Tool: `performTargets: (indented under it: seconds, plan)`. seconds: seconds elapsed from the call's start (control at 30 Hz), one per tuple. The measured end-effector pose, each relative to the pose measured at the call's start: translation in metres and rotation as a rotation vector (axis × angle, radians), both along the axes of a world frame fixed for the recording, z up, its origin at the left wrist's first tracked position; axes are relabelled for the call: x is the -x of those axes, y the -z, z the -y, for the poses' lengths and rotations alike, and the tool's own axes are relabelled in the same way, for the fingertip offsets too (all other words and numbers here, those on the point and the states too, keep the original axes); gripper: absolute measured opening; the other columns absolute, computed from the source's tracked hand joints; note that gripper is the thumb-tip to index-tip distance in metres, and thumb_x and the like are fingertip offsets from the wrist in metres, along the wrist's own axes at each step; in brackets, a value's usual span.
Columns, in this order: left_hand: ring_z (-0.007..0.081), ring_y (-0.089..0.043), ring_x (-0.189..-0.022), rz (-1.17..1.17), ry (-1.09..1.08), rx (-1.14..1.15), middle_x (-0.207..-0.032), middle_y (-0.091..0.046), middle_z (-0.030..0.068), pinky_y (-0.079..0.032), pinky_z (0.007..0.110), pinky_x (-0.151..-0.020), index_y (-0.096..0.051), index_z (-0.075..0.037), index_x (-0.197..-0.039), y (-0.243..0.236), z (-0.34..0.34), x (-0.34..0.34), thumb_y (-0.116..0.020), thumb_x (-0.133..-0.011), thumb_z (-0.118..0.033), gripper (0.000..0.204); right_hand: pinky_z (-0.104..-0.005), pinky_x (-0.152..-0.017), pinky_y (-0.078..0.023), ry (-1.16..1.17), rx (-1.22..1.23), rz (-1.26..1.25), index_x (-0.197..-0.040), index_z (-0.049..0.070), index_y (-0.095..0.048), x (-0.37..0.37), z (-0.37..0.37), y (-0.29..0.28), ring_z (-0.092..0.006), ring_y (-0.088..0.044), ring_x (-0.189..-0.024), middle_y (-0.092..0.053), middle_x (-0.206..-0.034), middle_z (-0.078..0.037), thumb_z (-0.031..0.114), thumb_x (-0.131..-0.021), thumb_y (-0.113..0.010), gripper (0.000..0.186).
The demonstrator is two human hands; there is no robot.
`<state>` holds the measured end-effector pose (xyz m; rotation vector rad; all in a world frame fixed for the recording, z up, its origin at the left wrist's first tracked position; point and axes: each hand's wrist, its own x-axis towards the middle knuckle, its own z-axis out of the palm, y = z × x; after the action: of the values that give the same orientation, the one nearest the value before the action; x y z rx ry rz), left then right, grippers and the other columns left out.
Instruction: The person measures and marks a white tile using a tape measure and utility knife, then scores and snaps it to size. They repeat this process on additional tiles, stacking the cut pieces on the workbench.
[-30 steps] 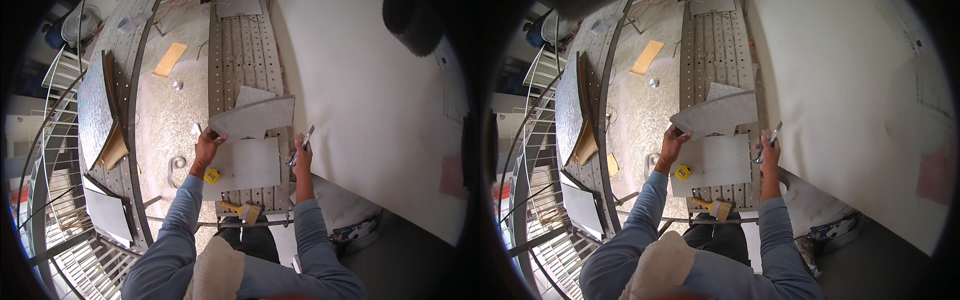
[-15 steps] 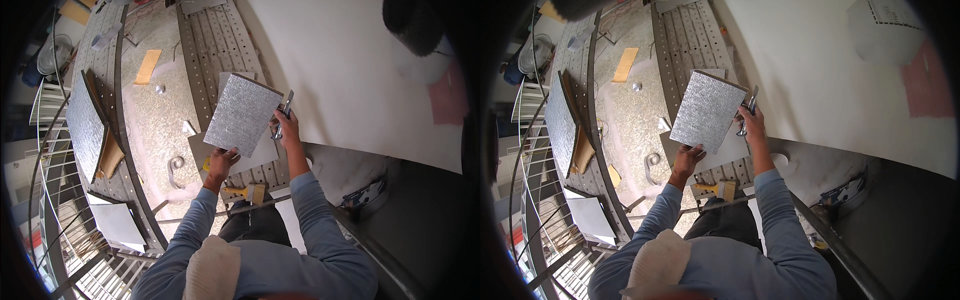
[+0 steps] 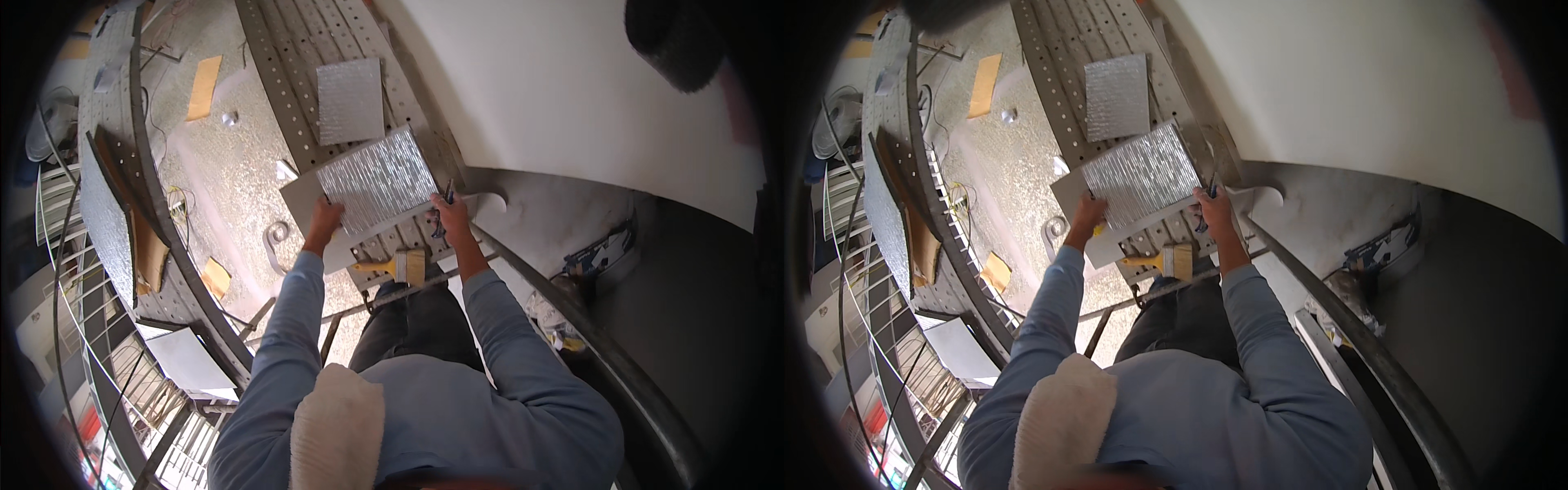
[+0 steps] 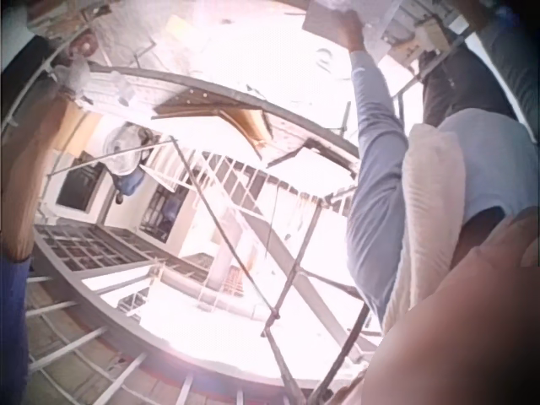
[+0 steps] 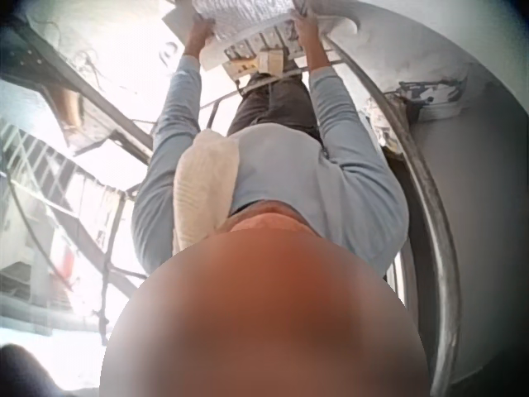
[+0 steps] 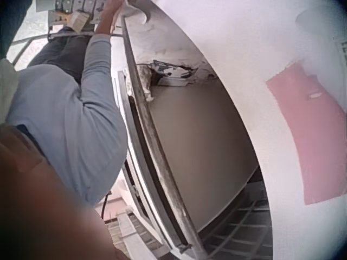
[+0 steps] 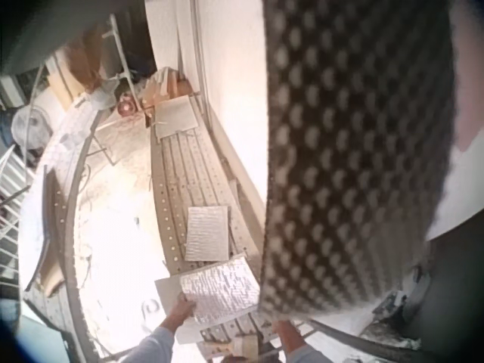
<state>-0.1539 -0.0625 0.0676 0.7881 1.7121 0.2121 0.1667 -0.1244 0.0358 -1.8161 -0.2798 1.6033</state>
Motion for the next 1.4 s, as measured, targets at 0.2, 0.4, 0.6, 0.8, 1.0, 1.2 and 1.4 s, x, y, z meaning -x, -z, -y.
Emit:
performTargets:
  seconds: [0.2,0.4,0.6,0.8,1.0,1.2,1.4]
  plan:
    - [0.0444,-0.045,-0.139,-0.584,0.488,-0.405,-0.152,-0.047,0.0232,-0.037,0.051,-0.118,-0.044,-0.004,-0.151,0.012,-0.006,-0.043,-0.076,-0.082,-0.027,0.079,-0.0449,-0.06,-0.054,-0.179,-0.129,0.584,-0.111,-0.001,-0.055,-0.017,0.044,0.049,-0.0353,-0.068,-0.075,-0.066,-0.095,-0.02,0.029,-0.1,-0.065,0.033]
    - [0.0411,-0.029,-0.152,-0.563,0.925,-0.682,-0.165,-0.033,0.0131,-0.032,0.062,-0.119,-0.037,-0.015,-0.159,0.048,-0.025,-0.14,-0.079,-0.087,-0.035,0.086,-0.0579,-0.092,-0.05,-0.504,-0.215,0.707,-0.123,0.001,-0.051,-0.007,0.023,0.038,-0.0535,-0.061,-0.108,-0.065,-0.111,-0.034,0.028,-0.102,-0.056,0.035]
    - [0.0388,-0.019,-0.157,-0.593,1.056,-0.403,-0.171,-0.023,0.0038,-0.031,0.07,-0.117,-0.026,-0.02,-0.164,0.055,-0.047,-0.16,-0.083,-0.083,-0.049,0.104,-0.0611,-0.094,-0.048,-0.688,-0.137,0.649,-0.131,0.007,-0.044,0.005,-0.043,0.035,-0.0532,-0.063,-0.109,-0.067,-0.113,-0.034,0.027,-0.103,-0.047,0.034]
    - [0.04,-0.019,-0.156,-0.606,1.044,-0.344,-0.171,-0.022,0.0027,-0.031,0.075,-0.114,-0.023,-0.022,-0.165,0.051,-0.05,-0.168,-0.084,-0.079,-0.054,0.11,-0.0616,-0.094,-0.048,-0.84,-0.217,0.742,-0.126,0.002,-0.047,0.009,-0.09,0.055,-0.0542,-0.063,-0.108,-0.068,-0.109,-0.035,0.027,-0.103,-0.048,0.034]
    - [0.0416,-0.021,-0.155,-0.613,1.037,-0.333,-0.169,-0.023,0.0012,-0.033,0.078,-0.113,-0.021,-0.024,-0.166,0.054,-0.05,-0.172,-0.085,-0.079,-0.052,0.111,-0.0593,-0.097,-0.049,-0.97,-0.19,0.74,-0.125,0.002,-0.048,0.013,-0.112,0.064,-0.0498,-0.064,-0.113,-0.068,-0.116,-0.032,0.029,-0.1,-0.05,0.037]
    - [0.0422,-0.027,-0.152,-0.603,0.989,-0.397,-0.163,-0.032,0.0023,-0.036,0.08,-0.108,-0.024,-0.023,-0.165,0.058,-0.049,-0.172,-0.089,-0.076,-0.046,0.112,-0.056,-0.1,-0.05,-1.01,-0.145,0.759,-0.128,0.001,-0.049,0.018,-0.121,0.057,-0.0473,-0.065,-0.116,-0.068,-0.121,-0.031,0.03,-0.099,-0.049,0.041]
    - [0.0424,-0.028,-0.151,-0.6,0.98,-0.404,-0.163,-0.034,0.0024,-0.037,0.079,-0.106,-0.026,-0.026,-0.164,0.062,-0.05,-0.171,-0.091,-0.073,-0.046,0.114,-0.0583,-0.098,-0.049,-1.014,-0.201,0.771,-0.126,-0.002,-0.049,0.019,-0.118,0.07,-0.0499,-0.065,-0.112,-0.068,-0.115,-0.033,0.03,-0.099,-0.051,0.042]
